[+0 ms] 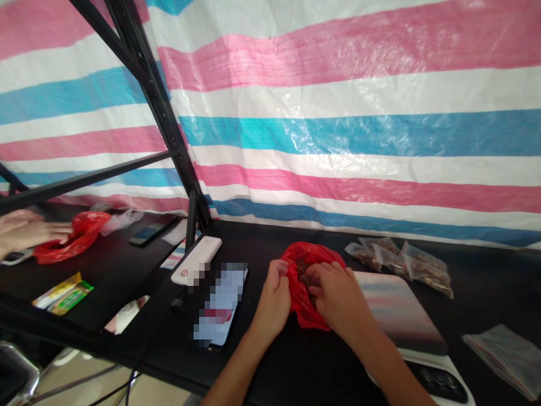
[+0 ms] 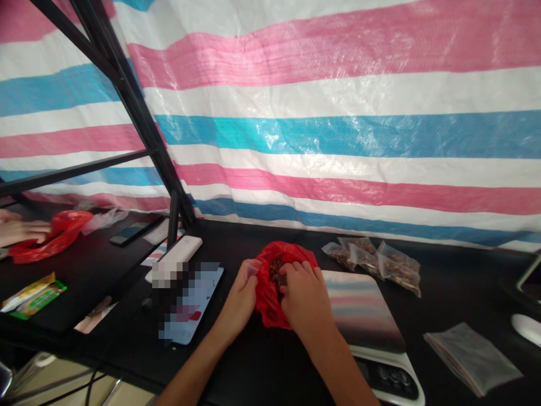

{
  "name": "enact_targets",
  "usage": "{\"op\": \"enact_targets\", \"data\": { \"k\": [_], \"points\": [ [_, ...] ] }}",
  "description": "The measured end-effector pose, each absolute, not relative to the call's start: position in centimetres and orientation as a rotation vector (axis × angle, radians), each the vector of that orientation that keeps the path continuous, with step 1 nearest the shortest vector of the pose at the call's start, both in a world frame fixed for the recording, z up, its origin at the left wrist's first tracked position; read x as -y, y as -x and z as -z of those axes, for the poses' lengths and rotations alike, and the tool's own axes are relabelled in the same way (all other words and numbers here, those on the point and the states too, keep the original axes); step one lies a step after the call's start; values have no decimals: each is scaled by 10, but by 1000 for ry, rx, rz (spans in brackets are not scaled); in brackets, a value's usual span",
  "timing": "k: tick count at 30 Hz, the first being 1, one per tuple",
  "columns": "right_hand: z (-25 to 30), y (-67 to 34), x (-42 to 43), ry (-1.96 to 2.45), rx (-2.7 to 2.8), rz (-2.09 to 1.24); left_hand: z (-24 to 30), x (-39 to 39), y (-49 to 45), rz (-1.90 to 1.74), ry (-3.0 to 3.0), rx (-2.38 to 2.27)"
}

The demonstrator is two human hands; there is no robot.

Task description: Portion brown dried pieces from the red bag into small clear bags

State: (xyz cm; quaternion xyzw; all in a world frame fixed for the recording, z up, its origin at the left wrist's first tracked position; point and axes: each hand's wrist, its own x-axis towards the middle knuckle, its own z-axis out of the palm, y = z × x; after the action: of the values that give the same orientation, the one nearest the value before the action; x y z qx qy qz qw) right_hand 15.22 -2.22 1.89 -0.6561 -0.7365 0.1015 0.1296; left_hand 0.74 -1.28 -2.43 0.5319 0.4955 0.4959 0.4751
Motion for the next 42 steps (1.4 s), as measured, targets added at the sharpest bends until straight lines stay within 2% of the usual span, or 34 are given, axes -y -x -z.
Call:
{"op": "enact_targets", "data": {
  "k": [6,13,17,25,34,42],
  "points": [
    [4,-146,28,1833,1799,-446,20,13,-3,-1211,-1368,-1193],
    [12,-144,32,1763,1701,-406,19,18,2,-1192,-1398,-1062],
    [14,-141,32,1713,1644,-509,21,23,4,-1201,-1298,-1040],
    [15,-142,32,1612,1537,-567,15,42,6,-1512,-1526,-1543],
    [9,-146,32,1407,1421,-580,1,47,5,-1317,-1526,-1444],
    [-4,-145,40,1154,1450,-662,5,46,6,-1268,-2029,-1450]
  ]
}}
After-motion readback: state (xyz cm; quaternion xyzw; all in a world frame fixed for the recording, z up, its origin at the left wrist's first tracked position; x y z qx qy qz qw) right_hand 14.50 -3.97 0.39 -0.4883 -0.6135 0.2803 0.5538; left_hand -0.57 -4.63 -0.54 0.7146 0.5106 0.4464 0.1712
